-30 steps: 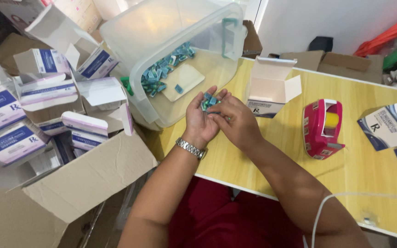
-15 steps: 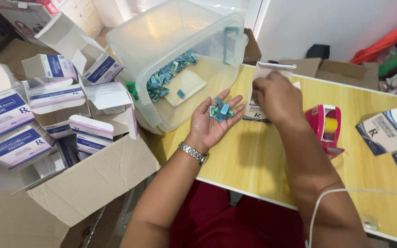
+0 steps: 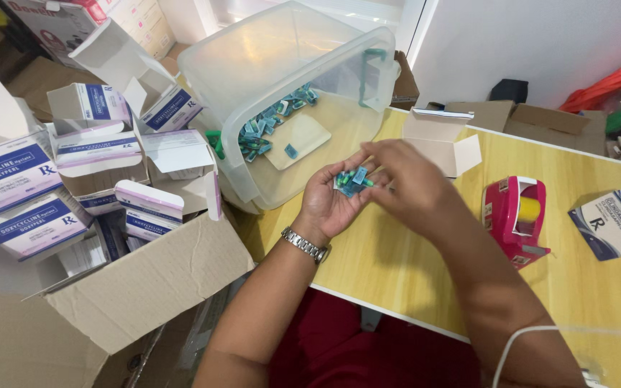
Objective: The person sorts small blue blister strips from a plastic bin onto a table, then places them into small white cardboard boxes. The person occasionally closes a box and uses a pink tape dispenser to seal it before moving to the next box.
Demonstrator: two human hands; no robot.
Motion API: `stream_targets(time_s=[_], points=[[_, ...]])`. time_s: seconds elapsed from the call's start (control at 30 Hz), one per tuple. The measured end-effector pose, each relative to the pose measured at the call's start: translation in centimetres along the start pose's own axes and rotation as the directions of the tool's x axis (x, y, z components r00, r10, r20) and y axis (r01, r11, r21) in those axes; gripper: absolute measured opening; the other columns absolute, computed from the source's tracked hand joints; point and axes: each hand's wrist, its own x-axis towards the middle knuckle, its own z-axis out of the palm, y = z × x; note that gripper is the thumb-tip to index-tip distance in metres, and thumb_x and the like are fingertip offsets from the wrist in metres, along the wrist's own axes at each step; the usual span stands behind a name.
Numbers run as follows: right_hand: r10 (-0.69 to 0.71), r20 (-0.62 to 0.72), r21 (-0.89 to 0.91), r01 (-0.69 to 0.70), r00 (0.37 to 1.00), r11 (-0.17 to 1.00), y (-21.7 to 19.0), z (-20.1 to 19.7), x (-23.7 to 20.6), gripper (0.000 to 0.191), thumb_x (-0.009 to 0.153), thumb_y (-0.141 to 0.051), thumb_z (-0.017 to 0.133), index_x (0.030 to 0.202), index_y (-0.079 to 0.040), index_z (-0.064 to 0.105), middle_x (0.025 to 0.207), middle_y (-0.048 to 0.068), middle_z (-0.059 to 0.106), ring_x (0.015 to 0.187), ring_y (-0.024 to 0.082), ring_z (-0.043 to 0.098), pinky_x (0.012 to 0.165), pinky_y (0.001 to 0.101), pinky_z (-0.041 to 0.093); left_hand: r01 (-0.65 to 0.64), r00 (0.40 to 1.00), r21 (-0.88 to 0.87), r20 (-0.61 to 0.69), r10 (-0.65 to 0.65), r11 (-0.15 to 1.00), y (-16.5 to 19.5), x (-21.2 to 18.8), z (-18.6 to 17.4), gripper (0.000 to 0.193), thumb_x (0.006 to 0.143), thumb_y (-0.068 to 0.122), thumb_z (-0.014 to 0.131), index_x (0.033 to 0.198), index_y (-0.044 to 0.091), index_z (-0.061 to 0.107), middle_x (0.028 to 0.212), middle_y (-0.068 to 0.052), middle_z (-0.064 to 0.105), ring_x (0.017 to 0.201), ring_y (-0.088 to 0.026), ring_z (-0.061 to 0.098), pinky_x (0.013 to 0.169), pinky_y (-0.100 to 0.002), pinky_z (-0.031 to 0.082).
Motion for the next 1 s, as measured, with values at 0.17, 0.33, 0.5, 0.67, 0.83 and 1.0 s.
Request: stream_targets(time_s=[0.17,0.33,0.5,0.67,0.83,1.0], points=[[-0.156,0.056,-0.231,0.164,0.986,0.959,0.9,2.9,0.7,0.064,0.071,-0.012,0.083,0.132,-0.007,0.066,0.135,0.016,0.060,0.118,0.036,0.060,0.093,0.0446,0.049,-0.013,0.998,0.065,-0.056,0.017,0.998,0.6,-0.1,-1.5,0.035,0.109,0.028,0.042,0.124,0.002,0.059,0.108,-0.013,0.071,0.084,-0.032,0.066,0.070,-0.036,0.055],[-0.151,0.110,-0.056,0.158,0.982,0.986,3.5,3.3,1.2,0.055,0.072,-0.015,0.085,0.125,-0.009,0.069,0.128,0.014,0.065,0.120,0.034,0.061,0.100,0.0419,0.049,-0.028,0.997,0.096,-0.073,0.035,0.995,0.6,0.1,-1.5,0.047,0.110,0.032,0.035,0.136,0.000,0.057,0.110,-0.014,0.070,0.081,-0.030,0.066,0.064,-0.034,0.054],[-0.092,0.120,0.014,0.091,0.989,0.996,4.1,3.2,1.5,0.051,0.071,-0.015,0.085,0.120,-0.008,0.070,0.110,0.013,0.068,0.102,0.032,0.067,0.089,0.0400,0.054,-0.020,0.992,0.036,-0.123,0.025,0.999,0.5,-0.3,0.2,0.055,0.107,0.030,0.029,0.151,0.001,0.044,0.121,-0.017,0.068,0.097,-0.031,0.069,0.067,-0.035,0.054],[-0.080,0.081,0.020,0.079,0.993,0.997,4.1,3.1,1.5,0.036,0.079,-0.011,0.080,0.114,-0.009,0.073,0.106,0.013,0.071,0.093,0.030,0.071,0.082,0.0379,0.057,-0.023,0.995,0.015,-0.095,0.024,1.000,0.4,-0.3,0.5,0.056,0.108,0.028,0.030,0.155,-0.001,0.041,0.124,-0.019,0.065,0.105,-0.032,0.065,0.088,-0.039,0.054],[-0.071,0.005,0.024,0.071,0.997,0.997,4.3,3.5,1.3,0.028,0.085,-0.005,0.074,0.113,-0.007,0.074,0.105,0.014,0.073,0.094,0.030,0.072,0.082,0.0372,0.057,-0.016,0.999,-0.014,0.028,0.017,1.000,0.6,-0.1,-0.3,0.055,0.109,0.027,0.032,0.155,-0.001,0.041,0.125,-0.022,0.065,0.103,-0.032,0.063,0.090,-0.040,0.054],[0.155,-0.051,0.316,-0.131,0.987,0.940,4.3,3.6,1.4,0.020,0.095,-0.005,0.067,0.114,0.000,0.071,0.096,0.012,0.076,0.081,0.015,0.071,0.071,0.0286,0.058,-0.068,0.994,-0.034,-0.089,0.065,0.997,0.5,-0.2,-0.2,0.056,0.106,0.026,0.033,0.152,-0.005,0.040,0.123,-0.024,0.064,0.107,-0.034,0.064,0.097,-0.043,0.054]])
